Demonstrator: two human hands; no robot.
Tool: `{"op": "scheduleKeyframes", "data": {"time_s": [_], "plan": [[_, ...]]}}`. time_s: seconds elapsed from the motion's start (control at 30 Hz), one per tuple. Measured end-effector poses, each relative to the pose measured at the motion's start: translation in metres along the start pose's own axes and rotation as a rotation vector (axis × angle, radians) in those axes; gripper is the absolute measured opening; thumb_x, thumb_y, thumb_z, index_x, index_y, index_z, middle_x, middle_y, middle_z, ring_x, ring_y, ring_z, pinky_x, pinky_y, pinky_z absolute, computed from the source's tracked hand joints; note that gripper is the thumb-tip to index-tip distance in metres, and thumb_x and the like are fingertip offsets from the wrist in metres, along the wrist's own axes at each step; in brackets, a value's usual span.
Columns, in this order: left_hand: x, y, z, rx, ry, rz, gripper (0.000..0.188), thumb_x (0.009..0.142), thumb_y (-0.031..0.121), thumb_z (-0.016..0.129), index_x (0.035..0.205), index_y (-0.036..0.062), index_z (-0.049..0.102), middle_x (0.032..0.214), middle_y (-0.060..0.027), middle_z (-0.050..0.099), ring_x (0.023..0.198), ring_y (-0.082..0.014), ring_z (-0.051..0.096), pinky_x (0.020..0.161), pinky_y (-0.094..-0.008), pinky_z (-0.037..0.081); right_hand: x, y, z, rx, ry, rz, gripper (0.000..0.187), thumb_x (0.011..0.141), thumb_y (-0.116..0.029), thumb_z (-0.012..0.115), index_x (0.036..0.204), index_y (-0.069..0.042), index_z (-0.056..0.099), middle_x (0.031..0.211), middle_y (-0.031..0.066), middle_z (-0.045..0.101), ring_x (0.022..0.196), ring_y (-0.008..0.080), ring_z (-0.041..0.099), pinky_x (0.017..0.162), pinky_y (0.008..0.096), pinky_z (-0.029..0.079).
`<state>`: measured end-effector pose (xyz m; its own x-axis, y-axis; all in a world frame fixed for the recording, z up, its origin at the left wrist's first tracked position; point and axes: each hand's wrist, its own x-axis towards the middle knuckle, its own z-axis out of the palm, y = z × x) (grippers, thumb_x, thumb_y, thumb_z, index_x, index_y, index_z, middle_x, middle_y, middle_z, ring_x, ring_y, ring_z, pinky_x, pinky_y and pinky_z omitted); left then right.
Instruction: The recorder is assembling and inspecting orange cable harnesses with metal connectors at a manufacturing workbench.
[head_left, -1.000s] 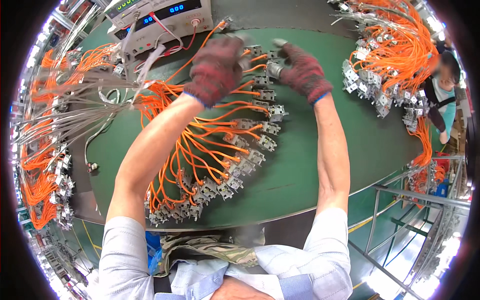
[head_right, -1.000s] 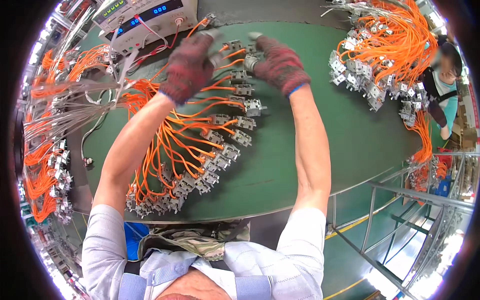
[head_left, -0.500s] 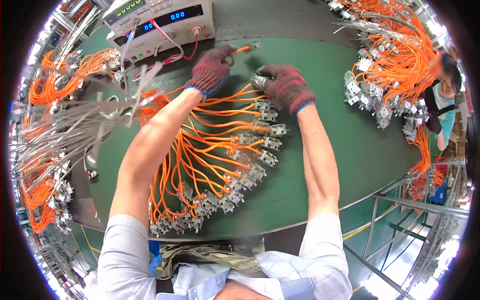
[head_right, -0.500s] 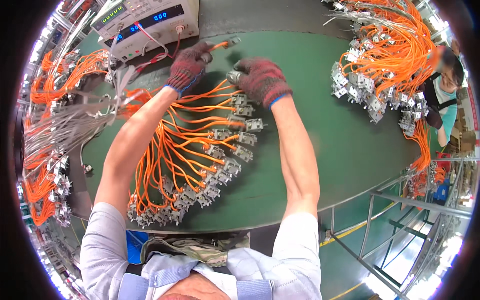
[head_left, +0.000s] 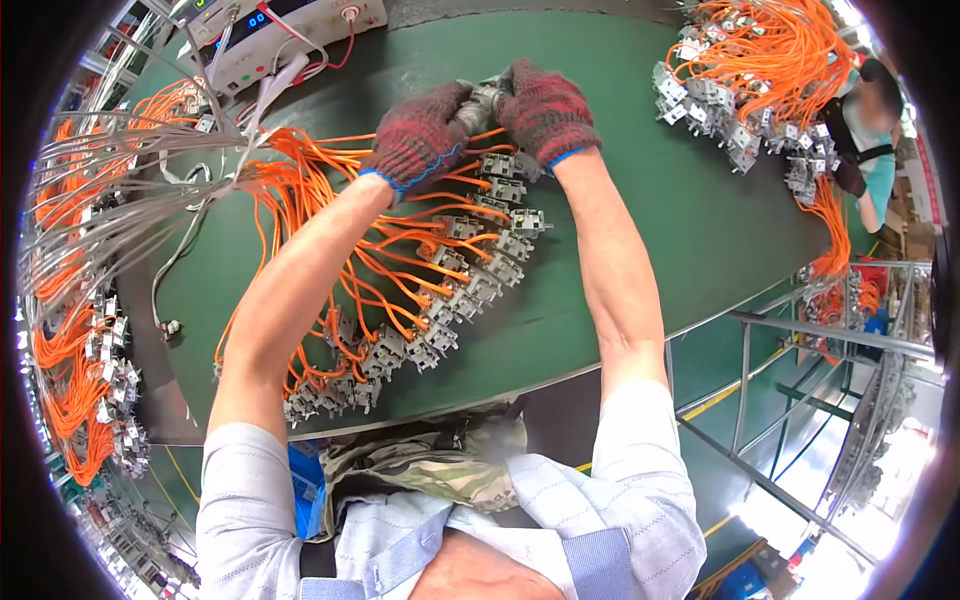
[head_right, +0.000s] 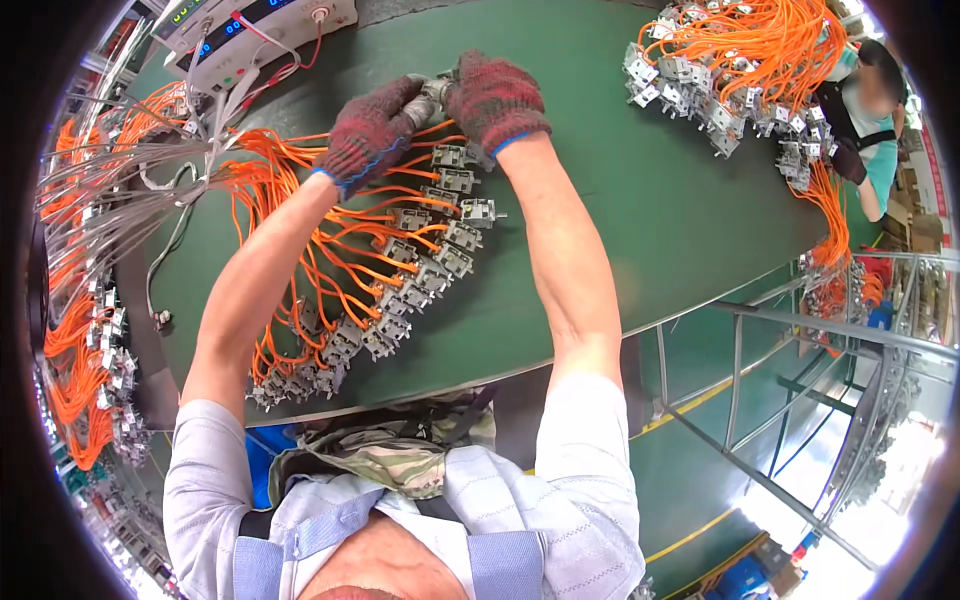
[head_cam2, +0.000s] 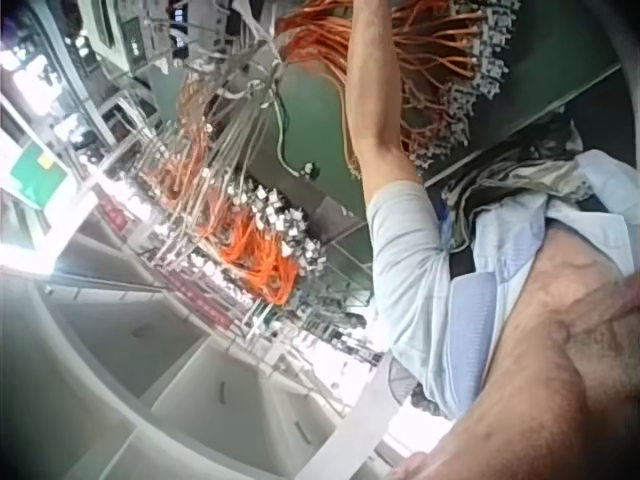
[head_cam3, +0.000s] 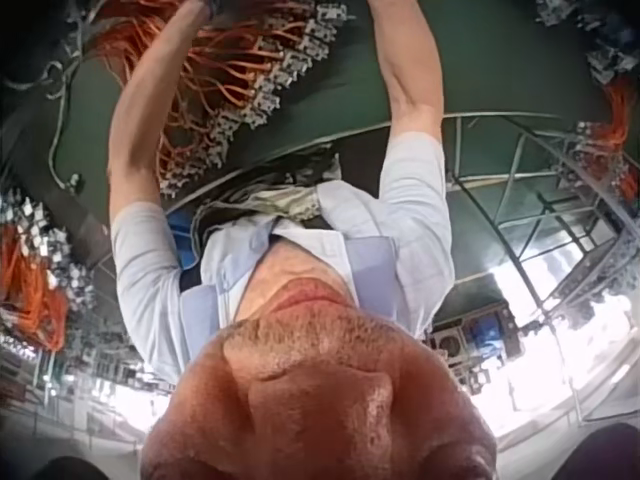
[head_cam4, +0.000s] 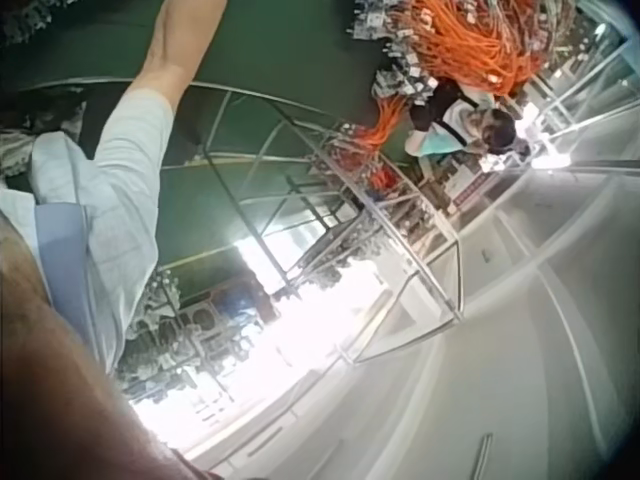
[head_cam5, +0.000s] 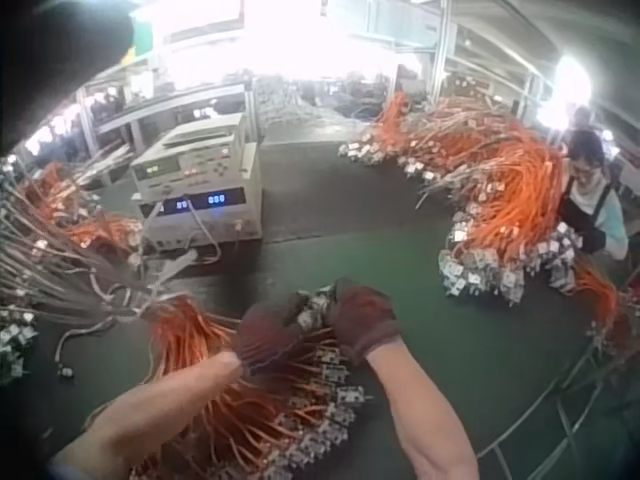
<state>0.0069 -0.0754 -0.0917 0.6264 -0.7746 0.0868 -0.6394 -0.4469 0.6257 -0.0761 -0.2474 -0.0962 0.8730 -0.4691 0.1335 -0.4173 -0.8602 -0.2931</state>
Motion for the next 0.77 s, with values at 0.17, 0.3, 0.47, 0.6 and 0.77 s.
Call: {"op": "scheduleKeyframes", "data": {"time_s": [0.17, 0.3, 0.47, 0.6, 0.77], "plan": [[-0.001, -0.016, 0.012, 0.036, -0.025, -0.045, 0.045, 0.100, 0.041, 0.061, 0.134, 0.0119, 0.064, 0.121, -0.0188, 0.072, 0.113, -0.0402, 0.067, 0.097, -0.0478, 0.052, -0.005, 0.007, 0.011, 0.311, 0.250, 0.022, 0.050, 0.091, -0.042, 0.076, 0.125, -0.006, 0.069, 0.109, 0.0199, 0.074, 0.108, 0.0338, 0.070, 0.090, 0.0436, 0.055], [-0.003, -0.014, 0.013, 0.005, -0.043, 0.006, 0.046, 0.099, 0.040, 0.063, 0.135, 0.0105, 0.064, 0.121, -0.0183, 0.072, 0.112, -0.0387, 0.068, 0.097, -0.0462, 0.052, 0.014, 0.037, 0.017, 0.752, 0.050, -0.010, 0.054, 0.091, -0.041, 0.076, 0.133, -0.009, 0.068, 0.106, 0.0152, 0.077, 0.094, 0.0267, 0.073, 0.083, 0.0400, 0.058], [-0.002, -0.031, 0.021, -0.178, -0.021, -0.018, 0.043, 0.099, 0.034, 0.065, 0.134, 0.0090, 0.066, 0.118, -0.0187, 0.073, 0.111, -0.0372, 0.069, 0.099, -0.0438, 0.053, 0.026, 0.029, 0.000, 0.816, -0.371, 0.092, 0.051, 0.092, -0.039, 0.077, 0.132, -0.007, 0.071, 0.095, 0.0096, 0.077, 0.079, 0.0147, 0.071, 0.069, 0.0302, 0.058], [-0.001, -0.037, 0.027, 0.088, 0.081, 0.164, 0.041, 0.099, 0.034, 0.064, 0.133, 0.0126, 0.068, 0.123, -0.0127, 0.071, 0.111, -0.0380, 0.066, 0.098, -0.0457, 0.052, 0.007, 0.018, -0.011, 0.437, -0.368, 0.149, 0.052, 0.094, -0.050, 0.069, 0.126, -0.009, 0.074, 0.086, 0.0076, 0.076, 0.073, 0.0178, 0.071, 0.067, 0.0347, 0.057], [0.002, -0.038, 0.041, 0.215, 0.072, 0.276, 0.041, 0.098, 0.035, 0.064, 0.135, 0.0176, 0.067, 0.128, -0.0105, 0.067, 0.123, -0.0352, 0.060, 0.104, -0.0470, 0.048, -0.020, 0.032, 0.008, 0.163, -0.097, 0.101, 0.055, 0.094, -0.054, 0.062, 0.118, -0.006, 0.076, 0.099, 0.0189, 0.075, 0.090, 0.0331, 0.071, 0.088, 0.0454, 0.055]]}}
